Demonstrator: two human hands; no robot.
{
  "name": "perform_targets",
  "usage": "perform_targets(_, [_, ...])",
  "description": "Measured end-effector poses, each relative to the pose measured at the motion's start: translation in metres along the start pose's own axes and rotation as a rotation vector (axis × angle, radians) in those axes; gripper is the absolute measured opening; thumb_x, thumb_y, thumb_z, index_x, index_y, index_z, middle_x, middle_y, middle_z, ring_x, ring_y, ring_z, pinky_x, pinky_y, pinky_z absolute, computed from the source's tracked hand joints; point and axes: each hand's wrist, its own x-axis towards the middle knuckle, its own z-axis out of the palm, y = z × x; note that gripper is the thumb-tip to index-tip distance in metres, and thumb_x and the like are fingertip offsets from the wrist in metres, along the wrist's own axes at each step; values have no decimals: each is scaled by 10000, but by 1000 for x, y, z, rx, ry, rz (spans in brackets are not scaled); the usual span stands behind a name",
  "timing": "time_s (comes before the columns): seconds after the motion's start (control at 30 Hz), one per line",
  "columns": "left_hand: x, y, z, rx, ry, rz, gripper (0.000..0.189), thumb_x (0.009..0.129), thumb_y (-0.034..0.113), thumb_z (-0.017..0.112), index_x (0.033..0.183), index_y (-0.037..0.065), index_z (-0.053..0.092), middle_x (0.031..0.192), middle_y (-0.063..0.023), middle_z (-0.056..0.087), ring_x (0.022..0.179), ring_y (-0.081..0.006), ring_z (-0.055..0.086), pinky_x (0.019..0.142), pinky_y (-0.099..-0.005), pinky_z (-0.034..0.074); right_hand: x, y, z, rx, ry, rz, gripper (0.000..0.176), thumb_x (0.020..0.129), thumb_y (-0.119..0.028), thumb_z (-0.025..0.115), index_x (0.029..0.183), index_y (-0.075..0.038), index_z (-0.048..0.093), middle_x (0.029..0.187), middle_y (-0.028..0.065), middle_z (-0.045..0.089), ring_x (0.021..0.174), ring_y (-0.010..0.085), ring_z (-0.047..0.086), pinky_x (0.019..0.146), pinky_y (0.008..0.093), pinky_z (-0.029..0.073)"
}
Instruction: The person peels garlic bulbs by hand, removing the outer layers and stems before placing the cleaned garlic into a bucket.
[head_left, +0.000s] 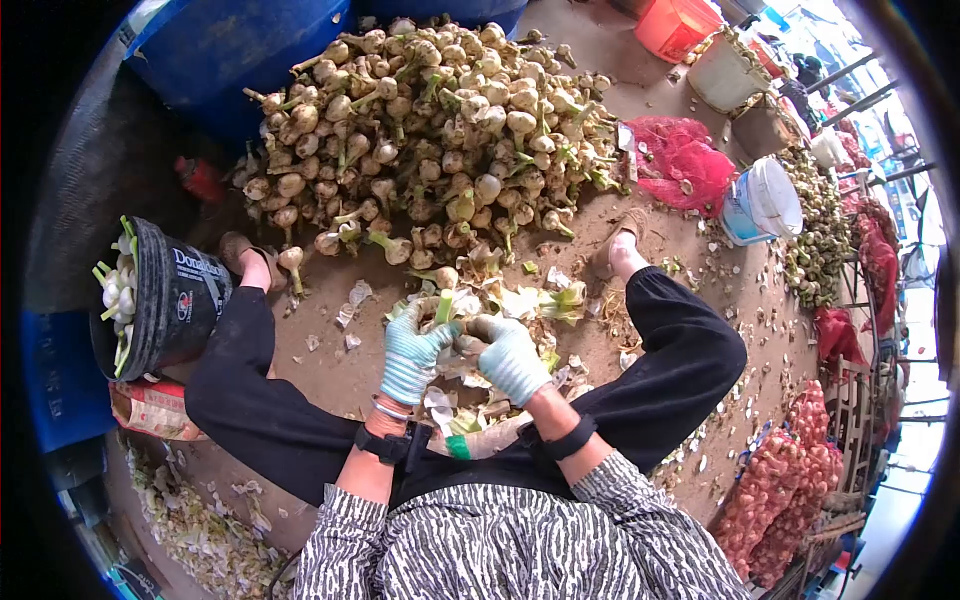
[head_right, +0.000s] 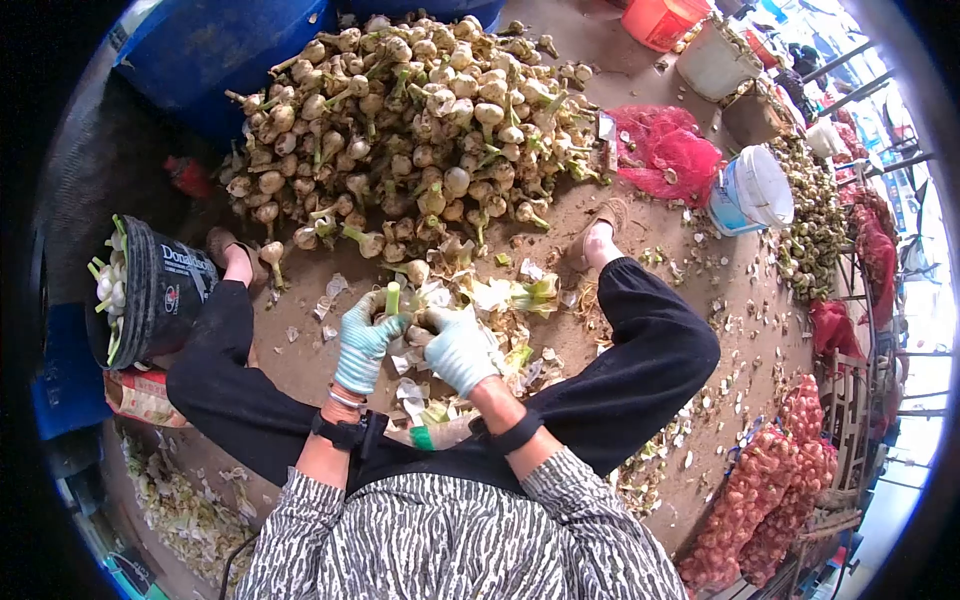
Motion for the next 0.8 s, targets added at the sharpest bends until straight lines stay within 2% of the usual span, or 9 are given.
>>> perform_targets(0.07, [-2,-3,0,-8,30,-23,277,704,78,718,931,-10,586,825,-44,613,684,-97,558,604,-221,467,-5,-9,8,-147,134,-17,171,756,-112,592,886,-1,577,755,169,603,664,240,588,631,320,464])
perform_targets(0.17, [-8,-2,-5,-453,106,-266,191,750,103,675,886,7,579,785,-57,615,678,-124,582,598,-238,487,-9,-13,21,-328,223,-46,181,753,-150,580,866,-11,549,758,209,587,717,344,586,642,388,465])
perform_targets(0.27, [-9,1,-16,-710,76,-391,175,783,137,652,886,21,569,762,-29,596,628,-109,558,541,-235,474,-1,9,31,-458,195,85,234,749,-199,577,898,-23,542,774,220,587,738,374,577,648,428,457])
perform_targets(0.33, [-2,4,-19,-684,64,-343,188,791,169,645,879,21,569,753,-30,595,626,-108,560,540,-233,477,2,19,34,-355,158,133,249,741,-216,574,902,-27,547,789,230,582,730,371,577,645,422,457])
perform_targets(0.47, [0,-6,-22,-700,81,-341,244,819,256,611,880,23,568,734,-53,598,617,-128,574,549,-247,491,-9,-18,35,-280,165,-79,225,689,-141,601,829,16,520,810,223,561,793,367,539,696,410,435])
perform_targets(0.6, [2,-15,-34,-1123,-1,-488,276,832,305,573,877,33,572,770,-112,618,677,-217,614,618,-328,520,-5,-4,30,-327,169,-58,254,701,-165,607,859,19,530,726,205,568,685,378,549,634,430,448])
perform_targets(0.67, [6,-5,-39,-1242,7,-336,306,816,326,585,888,29,569,816,-127,622,748,-239,623,661,-358,529,-5,47,24,-552,54,70,215,690,-146,599,842,-1,552,742,196,576,695,371,557,655,409,464])
perform_targets(0.73, [10,0,-46,-1309,-52,-341,326,811,333,586,909,23,566,862,-141,620,802,-259,620,684,-381,531,-15,111,17,-650,-30,-114,321,742,-181,592,1034,-57,548,780,194,587,736,348,579,650,382,463])
perform_targets(0.8, [11,-8,-50,-1302,4,-392,319,806,312,600,918,15,562,892,-146,614,827,-261,613,700,-391,527,-16,97,12,-583,-50,-205,297,750,-163,587,1031,-68,565,795,202,591,756,343,586,667,375,465])
